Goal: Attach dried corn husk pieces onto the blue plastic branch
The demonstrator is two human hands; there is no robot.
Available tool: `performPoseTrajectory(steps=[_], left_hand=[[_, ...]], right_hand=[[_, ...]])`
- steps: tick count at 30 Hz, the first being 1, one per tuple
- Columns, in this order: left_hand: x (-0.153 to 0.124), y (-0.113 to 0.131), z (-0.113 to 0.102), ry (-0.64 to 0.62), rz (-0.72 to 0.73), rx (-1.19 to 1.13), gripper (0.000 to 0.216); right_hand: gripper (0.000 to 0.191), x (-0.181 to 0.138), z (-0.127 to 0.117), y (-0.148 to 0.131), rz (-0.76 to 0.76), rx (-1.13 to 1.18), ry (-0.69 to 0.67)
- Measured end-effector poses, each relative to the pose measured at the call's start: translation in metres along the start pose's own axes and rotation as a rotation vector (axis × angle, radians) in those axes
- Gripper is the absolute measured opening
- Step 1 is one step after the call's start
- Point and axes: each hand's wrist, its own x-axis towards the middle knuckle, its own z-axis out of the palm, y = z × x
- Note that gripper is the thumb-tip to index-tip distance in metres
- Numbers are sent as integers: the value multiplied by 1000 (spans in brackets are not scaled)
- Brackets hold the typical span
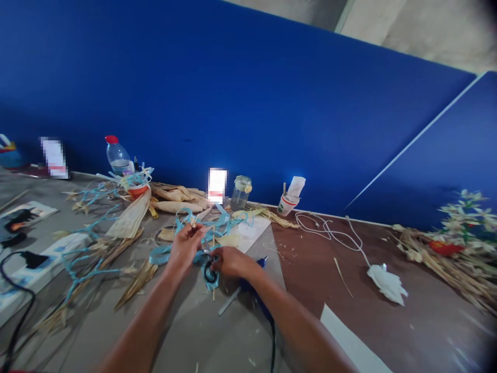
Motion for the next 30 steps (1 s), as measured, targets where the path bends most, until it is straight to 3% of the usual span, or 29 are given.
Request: performPoseTrajectory(steps=[4, 7, 9, 16, 24, 30], left_hand=[[-2, 2, 2, -32, -55, -21, 30], [-5, 4, 6, -46, -115, -40, 30], [-7, 5, 9, -65, -149, -66, 31], [-10, 5, 14, -127, -216, -71, 33], [-12, 7, 15, -92, -160, -74, 42], [-7, -5, 14, -137, -146, -42, 36]], right_hand=[[25, 4, -4, -1, -29, 484, 233], [27, 7, -1, -7, -32, 858, 330], [23, 9, 1, -11, -57, 989, 386], [15, 13, -2, -10, -96, 1096, 541], [16, 4, -16, 0, -106, 1149, 554], [14, -2, -16, -3, -199, 1005, 564]])
